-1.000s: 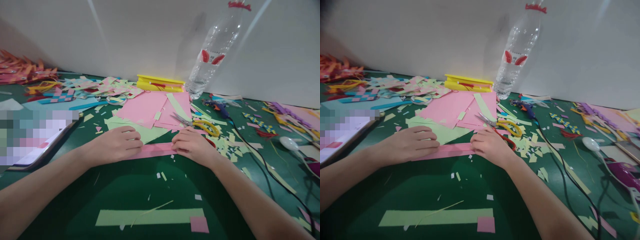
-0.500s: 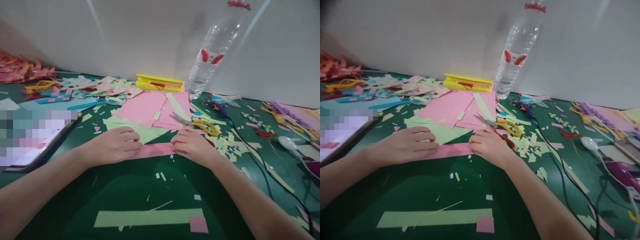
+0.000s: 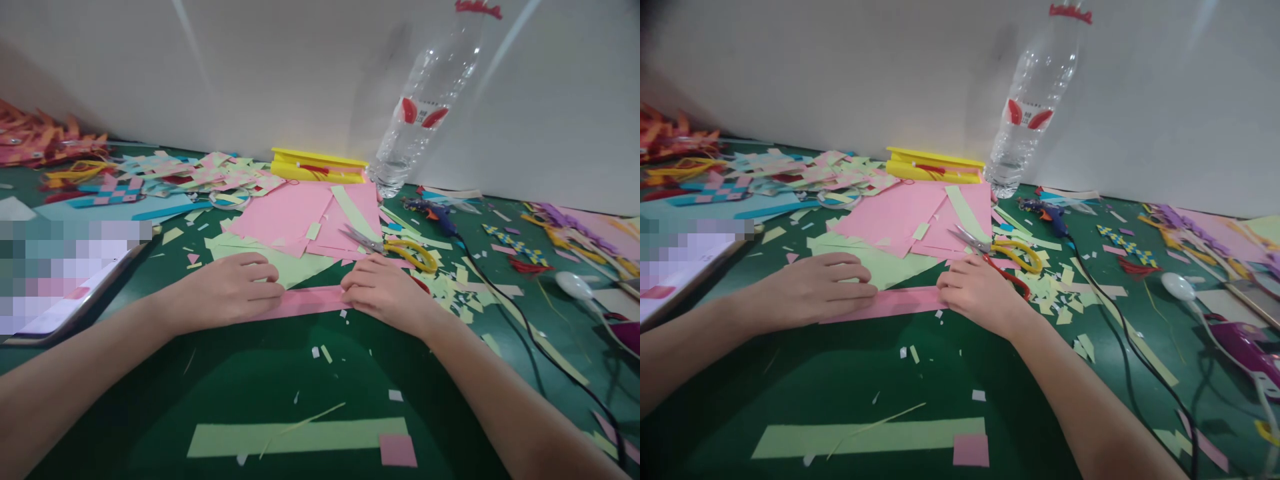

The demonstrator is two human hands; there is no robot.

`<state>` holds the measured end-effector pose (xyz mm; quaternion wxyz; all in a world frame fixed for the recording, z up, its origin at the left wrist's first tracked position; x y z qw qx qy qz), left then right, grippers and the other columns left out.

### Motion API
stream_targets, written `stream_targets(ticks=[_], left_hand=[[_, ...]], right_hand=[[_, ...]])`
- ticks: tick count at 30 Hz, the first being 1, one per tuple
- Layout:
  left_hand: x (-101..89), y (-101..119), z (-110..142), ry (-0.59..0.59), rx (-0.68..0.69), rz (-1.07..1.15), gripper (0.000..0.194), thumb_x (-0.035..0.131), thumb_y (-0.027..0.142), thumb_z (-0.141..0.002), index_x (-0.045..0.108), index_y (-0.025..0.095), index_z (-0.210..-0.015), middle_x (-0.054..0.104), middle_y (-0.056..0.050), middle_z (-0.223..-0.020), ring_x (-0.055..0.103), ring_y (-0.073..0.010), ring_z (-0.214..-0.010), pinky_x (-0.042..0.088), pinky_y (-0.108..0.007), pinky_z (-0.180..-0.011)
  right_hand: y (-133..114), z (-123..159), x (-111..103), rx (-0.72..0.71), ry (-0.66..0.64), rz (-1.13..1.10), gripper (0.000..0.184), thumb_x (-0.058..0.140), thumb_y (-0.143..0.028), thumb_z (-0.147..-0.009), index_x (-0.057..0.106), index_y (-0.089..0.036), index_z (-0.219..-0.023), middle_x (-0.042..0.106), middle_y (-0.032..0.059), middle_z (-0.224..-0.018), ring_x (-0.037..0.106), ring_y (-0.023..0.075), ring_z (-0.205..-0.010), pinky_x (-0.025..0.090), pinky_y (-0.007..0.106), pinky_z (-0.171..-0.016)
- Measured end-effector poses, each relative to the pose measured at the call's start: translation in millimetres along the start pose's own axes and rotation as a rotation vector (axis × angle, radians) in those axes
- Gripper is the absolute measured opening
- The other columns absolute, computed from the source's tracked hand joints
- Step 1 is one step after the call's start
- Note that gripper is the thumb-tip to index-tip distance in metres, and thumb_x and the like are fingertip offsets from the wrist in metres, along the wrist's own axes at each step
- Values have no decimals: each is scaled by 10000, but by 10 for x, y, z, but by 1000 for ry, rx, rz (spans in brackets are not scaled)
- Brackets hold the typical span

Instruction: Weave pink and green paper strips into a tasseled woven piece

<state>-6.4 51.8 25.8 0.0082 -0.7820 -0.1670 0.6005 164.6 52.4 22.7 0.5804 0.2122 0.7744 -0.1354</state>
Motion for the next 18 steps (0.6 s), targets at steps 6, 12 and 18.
stream_targets(ticks=[6, 12, 18], left_hand=[[-35, -3, -8, -44, -36, 63, 230, 447, 208, -959, 652, 212, -854, 685, -13, -876, 569, -193, -927, 394, -328, -903], [29, -72, 46, -65, -98, 175, 224, 461, 249, -957, 659, 212, -858, 680, -25, -971, 538, -200, -1010, 395, -315, -880], [43, -153, 102, -30, -137, 242, 210, 527, 258, -927, 659, 206, -772, 662, -22, -868, 534, -190, -946, 397, -299, -832]], right_hand=[[24, 26, -55, 93, -13, -127, 159, 553, -146, -833, 698, -205, -806, 687, 39, -933, 572, 182, -879, 414, 348, -794], [60, 59, -77, 133, 23, -200, 155, 562, -189, -826, 712, -212, -791, 643, 38, -890, 544, 168, -867, 394, 336, -795], [119, 81, -72, 152, -2, -193, 174, 564, -165, -809, 667, -199, -673, 599, 33, -818, 523, 170, -827, 363, 344, -765]])
Point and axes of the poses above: each hand's wrist, its own z-axis away from the middle knuckle, its own x-axis out of the palm, y = z × x, the point moved 7 cm from there along -z, towards the middle knuckle
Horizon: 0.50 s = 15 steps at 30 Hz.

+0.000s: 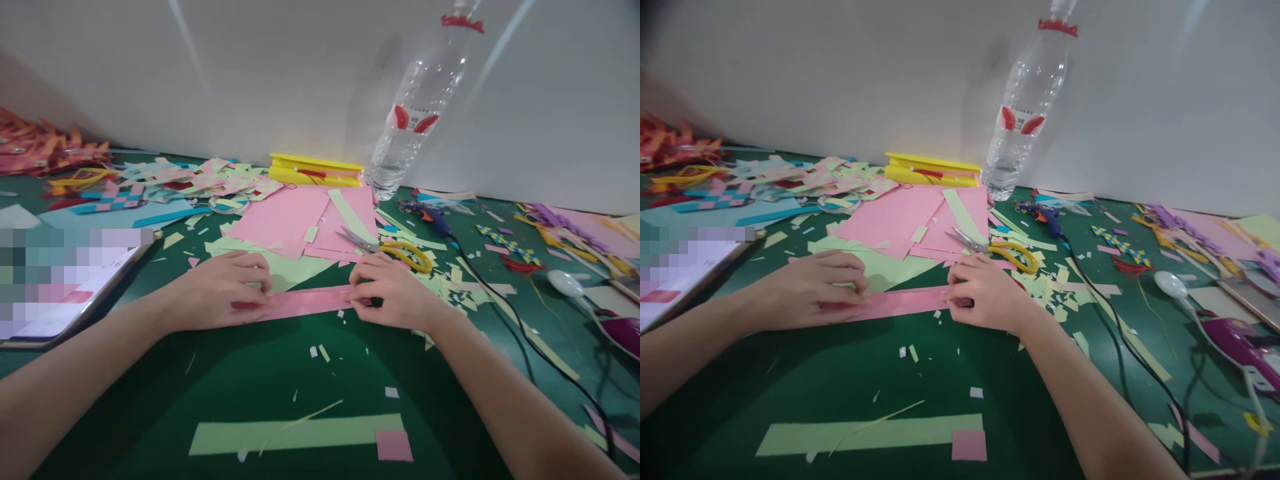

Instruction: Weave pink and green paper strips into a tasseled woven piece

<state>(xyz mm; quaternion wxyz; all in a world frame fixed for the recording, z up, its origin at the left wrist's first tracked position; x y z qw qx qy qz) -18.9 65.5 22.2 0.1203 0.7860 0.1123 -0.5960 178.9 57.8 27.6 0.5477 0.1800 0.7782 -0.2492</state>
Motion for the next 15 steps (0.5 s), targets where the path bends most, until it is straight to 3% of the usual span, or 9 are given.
stream_targets(ticks=[15], left_hand=[[-53, -152, 62, 12, -77, 194, 303, 495, 175, -910, 587, 192, -621, 644, -19, -777, 511, -182, -877, 403, -322, -800]], right_hand=[[170, 52, -36, 73, 13, -48, 190, 567, -148, -762, 579, -207, -582, 580, 1, -702, 508, 158, -745, 377, 350, -757]])
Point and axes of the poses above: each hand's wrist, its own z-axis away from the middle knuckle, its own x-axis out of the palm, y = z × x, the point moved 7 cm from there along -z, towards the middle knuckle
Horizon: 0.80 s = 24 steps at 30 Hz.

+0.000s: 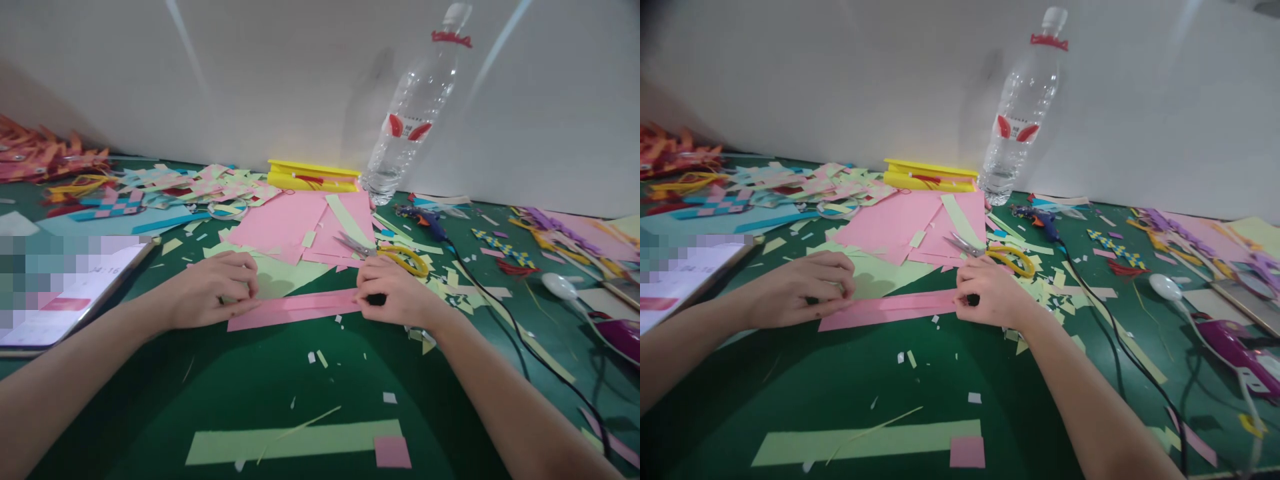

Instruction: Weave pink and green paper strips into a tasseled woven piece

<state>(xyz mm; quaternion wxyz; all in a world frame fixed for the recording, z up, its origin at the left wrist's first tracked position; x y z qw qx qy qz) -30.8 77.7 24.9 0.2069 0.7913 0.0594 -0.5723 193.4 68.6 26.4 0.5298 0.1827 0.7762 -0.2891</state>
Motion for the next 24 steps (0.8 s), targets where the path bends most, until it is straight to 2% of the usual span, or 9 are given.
stream_targets(ticks=[4, 7, 9, 11, 15, 18, 20, 24], left_hand=[[-17, -33, 46, 30, 14, -65, 280, 523, 182, -886, 555, 192, -608, 601, -6, -661, 517, -189, -852, 404, -333, -803], [-46, -56, 46, 106, -15, -131, 312, 507, 192, -893, 526, 186, -581, 550, -7, -599, 521, -185, -792, 409, -324, -764], [-81, -67, 31, 191, -73, -198, 317, 485, 219, -906, 537, 185, -596, 552, -14, -613, 524, -182, -751, 401, -317, -719], [-77, -45, 6, 228, -112, -243, 285, 486, 271, -917, 586, 184, -665, 600, -25, -693, 540, -182, -755, 392, -317, -714], [58, 88, -68, 142, -100, -223, 249, 522, 425, -913, 654, 214, -923, 677, -26, -921, 571, -190, -888, 366, -327, -837], [155, 177, -112, 55, -106, -206, 309, 549, 494, -887, 634, 240, -1039, 678, -19, -1028, 572, -194, -963, 333, -325, -895], [184, 217, -135, 25, -111, -187, 309, 534, 479, -900, 618, 245, -1084, 679, -18, -1058, 573, -194, -982, 319, -326, -913], [196, 196, -150, -6, -171, -146, 264, 427, 361, -958, 610, 218, -1084, 699, -23, -1020, 605, -174, -912, 332, -323, -899]], right_hand=[[-10, -6, -10, -12, 50, -18, 184, 561, -140, -769, 580, -206, -598, 592, 6, -708, 517, 156, -728, 396, 354, -757], [-35, -4, -122, -23, 216, -38, 200, 531, -145, -820, 598, -205, -642, 614, 22, -737, 519, 157, -718, 413, 346, -731], [-64, -2, -199, -16, 319, -38, 197, 509, -157, -856, 623, -207, -704, 645, 27, -746, 540, 164, -730, 421, 344, -723], [-106, -14, -218, -4, 347, -15, 179, 500, -182, -887, 646, -208, -786, 681, 27, -781, 572, 172, -767, 427, 353, -749], [-200, -60, -80, 7, 220, 52, 176, 544, -301, -902, 656, -194, -985, 716, 53, -952, 608, 206, -922, 428, 396, -856], [-239, -64, 56, -1, 107, 68, 402, 613, -460, -844, 619, -177, -1130, 687, 86, -1094, 585, 244, -1056, 391, 445, -971], [-238, -56, 107, 4, 63, 67, 475, 626, -498, -823, 600, -177, -1173, 674, 90, -1129, 574, 249, -1093, 362, 459, -1019], [-190, -46, 129, 50, 35, 25, 392, 623, -407, -848, 601, -183, -1169, 681, 80, -1110, 589, 233, -1085, 365, 456, -1029]])
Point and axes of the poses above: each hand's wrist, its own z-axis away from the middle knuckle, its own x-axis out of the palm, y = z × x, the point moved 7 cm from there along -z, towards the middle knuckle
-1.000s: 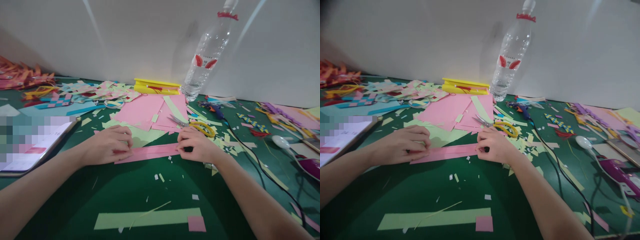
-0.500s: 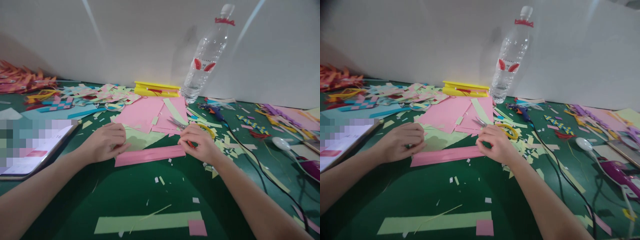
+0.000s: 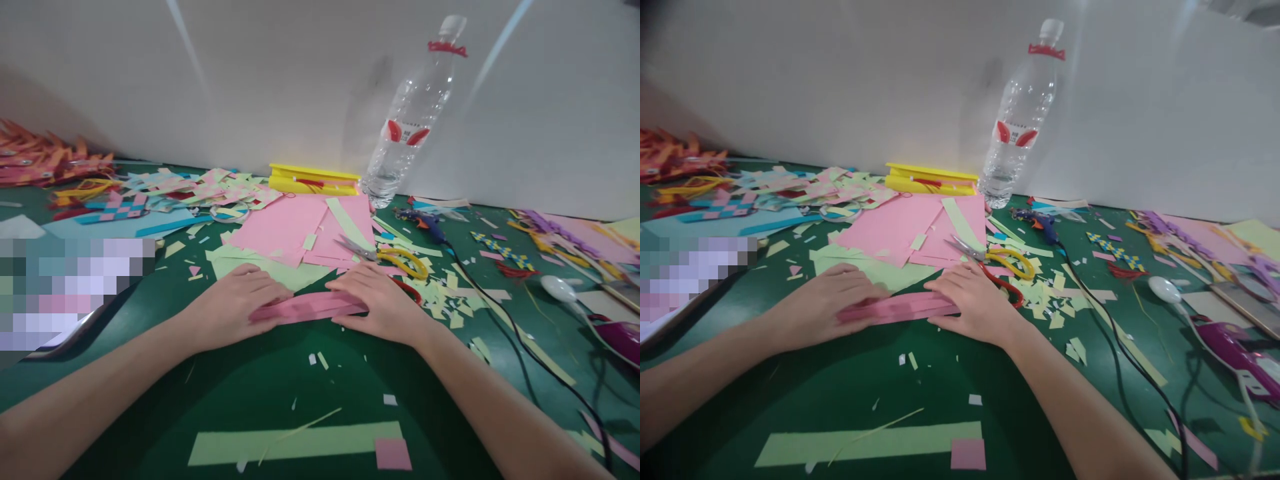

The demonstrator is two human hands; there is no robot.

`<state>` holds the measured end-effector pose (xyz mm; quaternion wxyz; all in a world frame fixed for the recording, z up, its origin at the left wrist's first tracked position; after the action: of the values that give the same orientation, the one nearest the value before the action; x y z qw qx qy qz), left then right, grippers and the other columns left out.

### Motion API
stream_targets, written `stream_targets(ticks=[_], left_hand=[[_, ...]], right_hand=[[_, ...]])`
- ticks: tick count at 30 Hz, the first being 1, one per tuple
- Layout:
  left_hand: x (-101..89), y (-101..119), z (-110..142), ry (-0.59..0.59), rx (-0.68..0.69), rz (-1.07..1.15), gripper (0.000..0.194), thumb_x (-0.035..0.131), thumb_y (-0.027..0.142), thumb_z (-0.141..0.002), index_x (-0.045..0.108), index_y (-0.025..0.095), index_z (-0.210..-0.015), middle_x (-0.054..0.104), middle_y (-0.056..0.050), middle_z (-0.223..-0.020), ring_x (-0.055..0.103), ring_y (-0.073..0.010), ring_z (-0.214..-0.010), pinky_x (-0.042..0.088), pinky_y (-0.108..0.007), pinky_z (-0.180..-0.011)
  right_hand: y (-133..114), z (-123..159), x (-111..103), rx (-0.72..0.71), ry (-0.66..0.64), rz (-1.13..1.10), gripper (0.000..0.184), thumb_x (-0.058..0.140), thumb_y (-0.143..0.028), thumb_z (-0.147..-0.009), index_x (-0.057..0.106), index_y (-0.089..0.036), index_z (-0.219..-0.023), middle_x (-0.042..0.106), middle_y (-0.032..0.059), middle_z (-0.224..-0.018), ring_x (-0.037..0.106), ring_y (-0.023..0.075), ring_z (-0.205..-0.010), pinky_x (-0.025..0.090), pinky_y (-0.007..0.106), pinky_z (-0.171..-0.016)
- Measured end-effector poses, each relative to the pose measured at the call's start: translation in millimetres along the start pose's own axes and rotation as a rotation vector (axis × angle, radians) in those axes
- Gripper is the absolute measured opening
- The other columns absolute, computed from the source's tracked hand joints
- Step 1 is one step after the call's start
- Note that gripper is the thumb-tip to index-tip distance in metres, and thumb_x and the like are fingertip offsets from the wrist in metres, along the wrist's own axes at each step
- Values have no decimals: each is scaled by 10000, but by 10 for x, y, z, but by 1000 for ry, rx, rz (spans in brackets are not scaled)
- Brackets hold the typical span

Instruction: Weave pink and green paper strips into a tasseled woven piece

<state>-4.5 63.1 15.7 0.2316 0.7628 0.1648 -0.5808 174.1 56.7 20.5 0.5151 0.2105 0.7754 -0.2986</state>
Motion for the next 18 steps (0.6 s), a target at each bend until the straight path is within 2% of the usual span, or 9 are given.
stream_targets(ticks=[3, 6, 9, 12, 15, 16, 18], left_hand=[[3, -39, 8, 13, -22, 18, 252, 417, 318, -959, 610, 226, -1092, 705, -7, -1002, 620, -156, -870, 341, -315, -894], [-45, -43, 18, 118, -13, -3, 237, 426, 323, -956, 598, 239, -1095, 702, -3, -969, 614, -169, -865, 349, -329, -889], [-223, -94, 50, 376, -128, -25, 236, 441, 337, -939, 538, 215, -1116, 660, -28, -916, 582, -201, -845, 374, -367, -839], [-441, -115, 160, 663, -256, -56, 154, 465, 239, -900, 504, 208, -1046, 571, -17, -827, 524, -198, -775, 377, -365, -744], [-570, 8, 304, 848, -181, -89, 96, 494, 148, -831, 477, 231, -875, 515, 11, -749, 483, -181, -706, 340, -376, -709], [-572, 55, 338, 854, -143, -86, 104, 515, 148, -805, 471, 239, -824, 523, 21, -721, 481, -178, -680, 325, -387, -707], [-483, 102, 332, 713, -137, -20, 119, 584, 191, -748, 486, 253, -723, 552, 38, -638, 482, -179, -629, 307, -404, -699]], right_hand=[[21, -9, 6, 22, -2, -49, 346, 637, -355, -843, 610, -199, -1151, 696, 68, -1061, 609, 224, -1040, 382, 462, -1010], [38, -24, 17, 37, 21, -88, 219, 591, -277, -883, 636, -208, -1086, 714, 55, -989, 633, 203, -957, 422, 442, -953], [88, -31, 0, 101, 92, -113, 166, 570, -246, -895, 661, -213, -1030, 721, 60, -964, 642, 214, -932, 460, 444, -896], [185, -10, -53, 281, 215, -259, 185, 610, -280, -865, 672, -228, -1031, 723, 63, -964, 653, 222, -939, 515, 419, -837], [212, 18, -92, 446, 351, -528, 234, 665, -318, -816, 675, -229, -1031, 721, 50, -932, 673, 199, -898, 557, 371, -800], [199, 19, -99, 485, 393, -607, 245, 682, -331, -798, 678, -225, -1019, 719, 49, -929, 675, 196, -894, 563, 366, -799], [166, 13, -102, 556, 463, -725, 262, 710, -353, -764, 682, -212, -983, 716, 55, -942, 674, 194, -890, 569, 370, -804]])
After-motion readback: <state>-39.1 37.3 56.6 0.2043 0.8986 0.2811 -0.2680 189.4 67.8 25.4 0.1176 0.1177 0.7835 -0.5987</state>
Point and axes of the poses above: each hand's wrist, its own z-axis away from the middle knuckle, its own x-axis out of the palm, y = z × x, the point moved 7 cm from there along -z, towards the middle knuckle
